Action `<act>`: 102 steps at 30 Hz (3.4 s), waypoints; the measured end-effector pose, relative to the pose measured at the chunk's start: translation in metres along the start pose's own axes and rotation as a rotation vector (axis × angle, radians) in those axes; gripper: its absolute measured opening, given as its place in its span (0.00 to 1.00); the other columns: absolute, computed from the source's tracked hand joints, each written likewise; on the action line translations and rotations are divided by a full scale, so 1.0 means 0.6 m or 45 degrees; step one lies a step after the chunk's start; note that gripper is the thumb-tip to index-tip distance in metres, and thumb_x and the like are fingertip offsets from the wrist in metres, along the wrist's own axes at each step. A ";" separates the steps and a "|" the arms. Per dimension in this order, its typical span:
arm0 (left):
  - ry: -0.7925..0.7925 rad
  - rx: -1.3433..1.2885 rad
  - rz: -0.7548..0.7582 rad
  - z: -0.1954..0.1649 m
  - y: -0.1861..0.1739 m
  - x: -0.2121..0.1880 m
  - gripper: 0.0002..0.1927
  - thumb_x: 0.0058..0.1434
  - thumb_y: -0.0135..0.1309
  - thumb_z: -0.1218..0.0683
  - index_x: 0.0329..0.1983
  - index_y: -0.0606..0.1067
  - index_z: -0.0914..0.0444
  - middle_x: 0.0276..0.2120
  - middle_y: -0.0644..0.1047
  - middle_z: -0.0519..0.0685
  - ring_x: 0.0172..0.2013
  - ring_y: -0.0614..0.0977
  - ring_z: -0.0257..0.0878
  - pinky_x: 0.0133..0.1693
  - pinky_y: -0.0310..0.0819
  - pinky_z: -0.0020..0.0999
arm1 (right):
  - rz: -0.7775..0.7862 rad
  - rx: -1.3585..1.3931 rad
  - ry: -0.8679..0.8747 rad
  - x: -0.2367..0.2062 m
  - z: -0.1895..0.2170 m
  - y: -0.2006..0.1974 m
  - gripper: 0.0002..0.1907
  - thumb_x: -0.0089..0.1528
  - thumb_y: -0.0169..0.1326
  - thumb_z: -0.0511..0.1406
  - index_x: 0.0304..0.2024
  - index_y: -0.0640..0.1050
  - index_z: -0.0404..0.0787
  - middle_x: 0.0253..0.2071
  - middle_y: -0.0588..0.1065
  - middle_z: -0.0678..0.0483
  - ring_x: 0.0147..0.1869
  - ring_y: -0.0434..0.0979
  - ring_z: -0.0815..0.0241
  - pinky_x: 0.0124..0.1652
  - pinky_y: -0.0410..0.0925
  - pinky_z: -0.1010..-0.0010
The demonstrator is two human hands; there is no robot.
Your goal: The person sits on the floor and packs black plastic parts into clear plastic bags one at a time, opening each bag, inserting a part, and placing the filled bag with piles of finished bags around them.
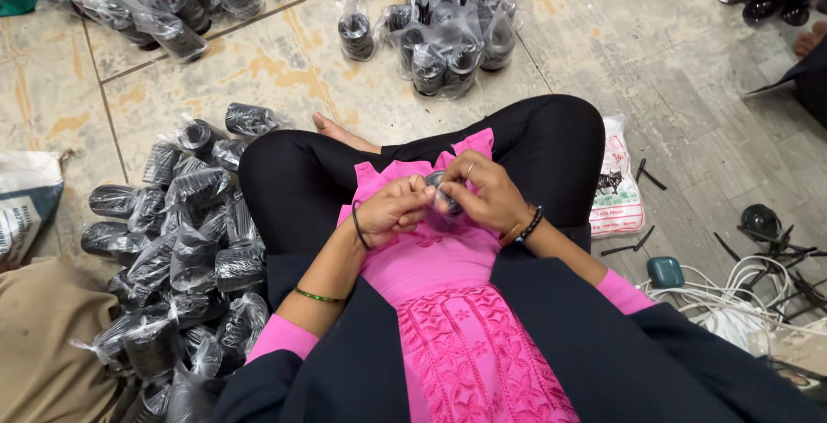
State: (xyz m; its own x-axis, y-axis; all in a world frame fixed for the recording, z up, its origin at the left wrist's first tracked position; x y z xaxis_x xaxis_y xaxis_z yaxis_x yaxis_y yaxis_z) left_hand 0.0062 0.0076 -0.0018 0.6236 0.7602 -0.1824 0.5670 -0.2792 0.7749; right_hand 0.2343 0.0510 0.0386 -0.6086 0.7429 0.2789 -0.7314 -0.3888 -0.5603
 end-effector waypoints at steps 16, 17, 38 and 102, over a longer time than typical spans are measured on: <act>0.611 0.854 -0.566 0.026 0.016 -0.009 0.11 0.68 0.57 0.58 0.33 0.68 0.63 0.35 0.80 0.45 0.33 0.76 0.26 0.34 0.72 0.21 | 0.123 0.465 0.188 0.000 -0.019 0.051 0.27 0.59 0.67 0.36 0.58 0.74 0.33 0.40 0.76 0.55 0.44 0.73 0.66 0.45 0.68 0.75; 0.606 0.855 -0.606 0.031 0.015 -0.011 0.10 0.68 0.57 0.58 0.32 0.69 0.63 0.35 0.80 0.45 0.33 0.76 0.26 0.34 0.73 0.22 | 0.134 0.426 0.290 0.001 -0.019 0.052 0.22 0.59 0.67 0.36 0.54 0.79 0.36 0.38 0.77 0.56 0.41 0.73 0.66 0.43 0.67 0.75; 0.831 1.678 -0.694 0.026 0.009 -0.020 0.09 0.62 0.62 0.56 0.32 0.73 0.63 0.28 0.79 0.51 0.29 0.79 0.44 0.32 0.72 0.38 | -0.030 0.320 0.083 -0.011 0.000 0.078 0.02 0.62 0.55 0.31 0.37 0.74 0.39 0.38 0.77 0.54 0.44 0.76 0.58 0.47 0.66 0.68; 1.149 1.967 -0.569 0.052 -0.017 0.003 0.07 0.63 0.57 0.64 0.33 0.70 0.65 0.34 0.78 0.54 0.37 0.78 0.54 0.42 0.71 0.45 | -0.049 0.092 0.046 -0.006 -0.084 0.106 0.05 0.61 0.60 0.32 0.38 0.82 0.37 0.34 0.79 0.50 0.37 0.81 0.57 0.38 0.72 0.69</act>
State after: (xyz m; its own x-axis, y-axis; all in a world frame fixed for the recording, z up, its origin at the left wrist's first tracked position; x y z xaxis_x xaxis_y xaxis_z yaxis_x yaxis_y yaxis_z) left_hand 0.0185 -0.0062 -0.0286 0.1580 0.8197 0.5506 0.8427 0.1787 -0.5079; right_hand 0.2053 0.0509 -0.0374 -0.5693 0.7766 0.2699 -0.7749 -0.3971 -0.4918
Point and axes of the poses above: each hand's wrist, its own x-axis towards the middle knuckle, its own y-axis out of the palm, z = x × y, the point moved 1 cm from there along x, towards the middle knuckle
